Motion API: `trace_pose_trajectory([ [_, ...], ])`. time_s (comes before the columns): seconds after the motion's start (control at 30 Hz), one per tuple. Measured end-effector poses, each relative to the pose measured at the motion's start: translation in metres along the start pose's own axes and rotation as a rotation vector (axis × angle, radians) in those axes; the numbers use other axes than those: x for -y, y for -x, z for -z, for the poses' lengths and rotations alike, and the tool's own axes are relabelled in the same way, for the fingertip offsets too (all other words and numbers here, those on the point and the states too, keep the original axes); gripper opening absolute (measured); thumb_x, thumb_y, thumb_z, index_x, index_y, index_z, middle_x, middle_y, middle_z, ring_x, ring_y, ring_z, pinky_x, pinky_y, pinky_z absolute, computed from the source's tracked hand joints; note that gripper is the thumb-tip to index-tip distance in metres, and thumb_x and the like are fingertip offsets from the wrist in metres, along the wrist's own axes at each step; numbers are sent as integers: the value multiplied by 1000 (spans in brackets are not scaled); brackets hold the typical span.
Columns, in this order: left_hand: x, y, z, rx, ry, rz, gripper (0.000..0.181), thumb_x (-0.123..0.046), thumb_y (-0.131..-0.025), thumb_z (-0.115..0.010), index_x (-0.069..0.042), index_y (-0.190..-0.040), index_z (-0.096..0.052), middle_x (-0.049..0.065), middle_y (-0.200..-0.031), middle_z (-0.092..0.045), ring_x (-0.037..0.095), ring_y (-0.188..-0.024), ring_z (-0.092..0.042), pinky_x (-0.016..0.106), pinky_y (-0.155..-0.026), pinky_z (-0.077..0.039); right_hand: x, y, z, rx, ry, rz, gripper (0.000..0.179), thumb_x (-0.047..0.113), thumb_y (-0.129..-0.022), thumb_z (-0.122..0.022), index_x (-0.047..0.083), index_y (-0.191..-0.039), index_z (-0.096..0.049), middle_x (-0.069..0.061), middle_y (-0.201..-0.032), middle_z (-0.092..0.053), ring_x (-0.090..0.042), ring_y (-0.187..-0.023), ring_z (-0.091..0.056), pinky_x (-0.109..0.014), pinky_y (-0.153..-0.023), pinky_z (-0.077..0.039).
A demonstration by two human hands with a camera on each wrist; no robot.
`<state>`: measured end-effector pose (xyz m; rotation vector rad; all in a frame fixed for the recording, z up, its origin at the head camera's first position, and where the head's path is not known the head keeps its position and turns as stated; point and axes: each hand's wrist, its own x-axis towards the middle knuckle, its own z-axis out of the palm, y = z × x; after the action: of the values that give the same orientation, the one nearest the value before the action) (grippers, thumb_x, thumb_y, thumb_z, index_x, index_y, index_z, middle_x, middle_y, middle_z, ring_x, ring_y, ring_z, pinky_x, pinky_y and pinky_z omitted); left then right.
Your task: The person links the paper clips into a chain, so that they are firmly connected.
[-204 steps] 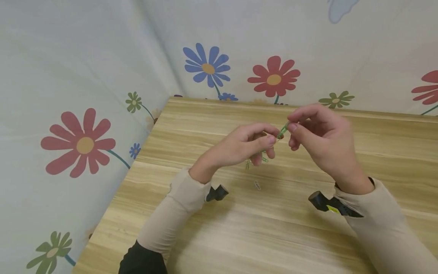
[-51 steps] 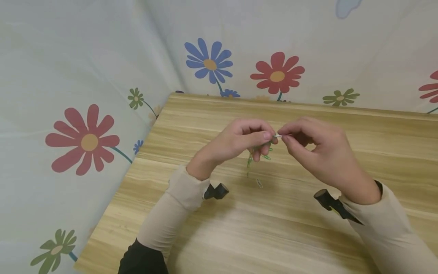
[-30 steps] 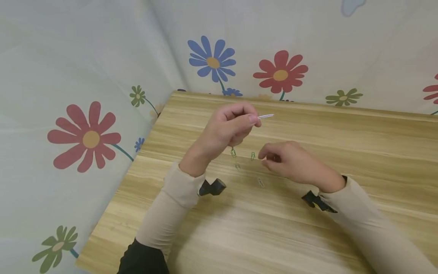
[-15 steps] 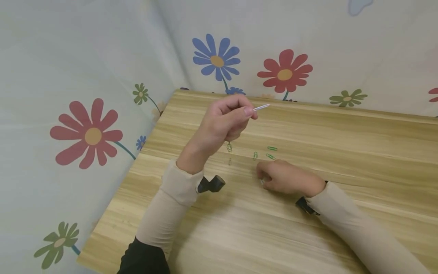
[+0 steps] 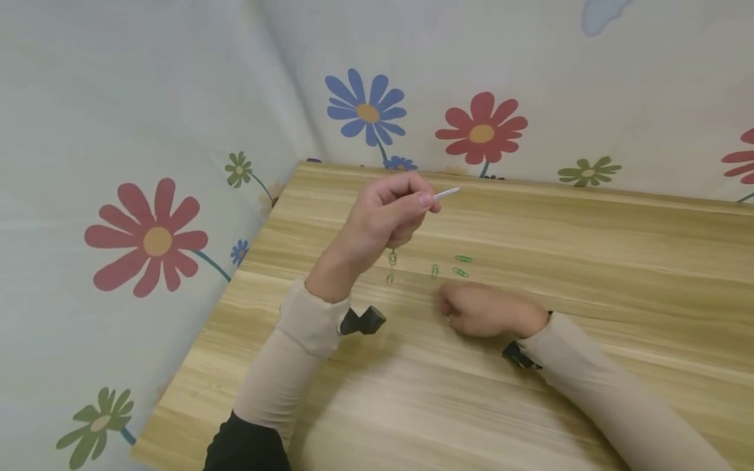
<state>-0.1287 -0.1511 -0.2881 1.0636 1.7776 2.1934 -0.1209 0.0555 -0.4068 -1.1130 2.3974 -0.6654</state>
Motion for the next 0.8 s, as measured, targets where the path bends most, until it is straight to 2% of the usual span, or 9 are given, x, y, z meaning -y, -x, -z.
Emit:
trace_pose_trajectory([
  [0.4,6,0,-1,0,-2,6,17,-6,-96,-52,-12,-89,-67,-1,-55,-33,12,-44,-23,25,-40,-16,2,1,-1,7,23,5,20,-3,-89,-59,13,-79,-53,4,-72,-47,-12,-66,-45,-29,-62,-42],
  [0.57,6,1,1,0,-16,-15,19,-6,-96,-52,-14,-89,-68,0,-55,-33,13,-44,-23,25,-40,-16,6,4,3,-43,100,-69,19,-1,-91,-61,13,-80,-55,3,-72,-50,-14,-65,-47,-30,-61,-43],
  [0.63,5,1,1,5,-14,-18,17,-6,-96,-52,-11,-89,-67,0,-55,-33,13,-44,-23,25,-40,-16,7,6,3,-68,139,-95,19,0,-92,-60,13,-80,-55,3,-70,-51,-14,-63,-47,-31,-60,-43],
  [0.8,5,1,-1,13,-22,-12,16,-7,-96,-53,-10,-90,-67,0,-55,-33,13,-44,-23,25,-40,-16,7,6,5,-41,111,-139,17,2,-89,-62,13,-78,-56,1,-70,-52,-15,-63,-47,-30,-59,-43],
])
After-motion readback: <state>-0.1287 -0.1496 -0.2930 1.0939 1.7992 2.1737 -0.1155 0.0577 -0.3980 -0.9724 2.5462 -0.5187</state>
